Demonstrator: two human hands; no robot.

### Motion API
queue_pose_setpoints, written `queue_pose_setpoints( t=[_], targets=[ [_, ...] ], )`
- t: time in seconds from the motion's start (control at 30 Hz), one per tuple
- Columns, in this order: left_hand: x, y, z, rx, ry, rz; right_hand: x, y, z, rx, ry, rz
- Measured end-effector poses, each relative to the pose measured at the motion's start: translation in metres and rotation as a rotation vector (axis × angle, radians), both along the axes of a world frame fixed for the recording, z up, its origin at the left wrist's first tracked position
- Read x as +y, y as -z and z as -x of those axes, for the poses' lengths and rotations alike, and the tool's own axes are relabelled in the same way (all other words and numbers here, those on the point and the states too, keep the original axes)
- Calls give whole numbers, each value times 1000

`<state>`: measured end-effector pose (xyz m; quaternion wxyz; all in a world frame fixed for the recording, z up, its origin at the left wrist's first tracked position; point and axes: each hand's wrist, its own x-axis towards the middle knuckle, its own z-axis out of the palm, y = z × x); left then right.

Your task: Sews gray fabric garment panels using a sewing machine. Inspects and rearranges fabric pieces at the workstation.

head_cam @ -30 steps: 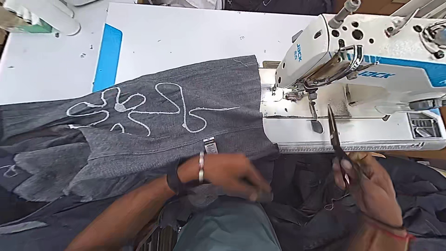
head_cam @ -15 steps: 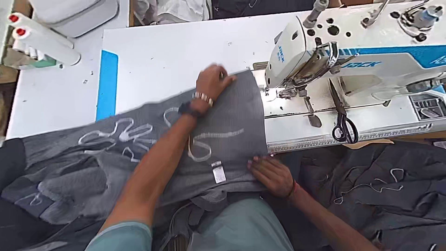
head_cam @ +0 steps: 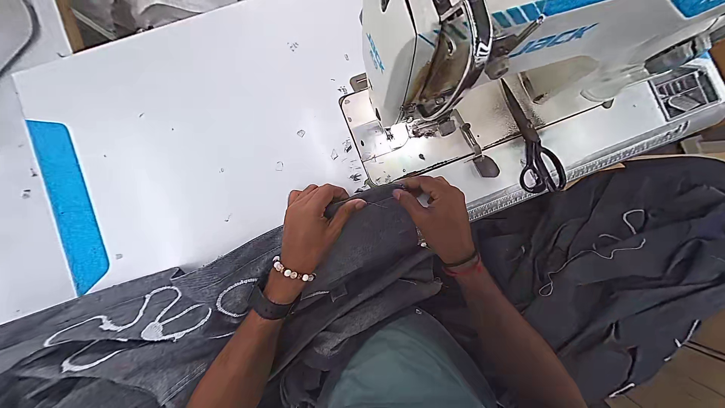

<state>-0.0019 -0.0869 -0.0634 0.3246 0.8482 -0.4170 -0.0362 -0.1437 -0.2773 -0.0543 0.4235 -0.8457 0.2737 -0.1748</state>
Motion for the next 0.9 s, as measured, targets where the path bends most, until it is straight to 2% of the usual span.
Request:
queue_pose_setpoints(
  t=[0.13, 0.23, 0.43, 0.63, 0.7, 0.8, 0.9],
  targets=[
    [-19, -17, 6, 17, 45, -74, 0, 2, 5, -68, -7, -48],
    [-43, -23, 14, 94, 126, -15, 0, 1, 6, -101, -9, -55],
    [-59, -26, 26, 141, 50, 61, 1, 1, 5, -195, 122, -63],
    [-60, -25, 35, -13, 38, 87, 10, 4, 1, -219, 171, 423],
    [-62, -25, 36, -58, 34, 86, 11, 1, 1, -207, 154, 506],
    [-65, -23, 35, -38, 10, 102, 11, -1, 2, -198, 104, 490],
    [-67, -22, 32, 93, -49, 105, 9, -3, 4, -180, 68, 235]
  ],
)
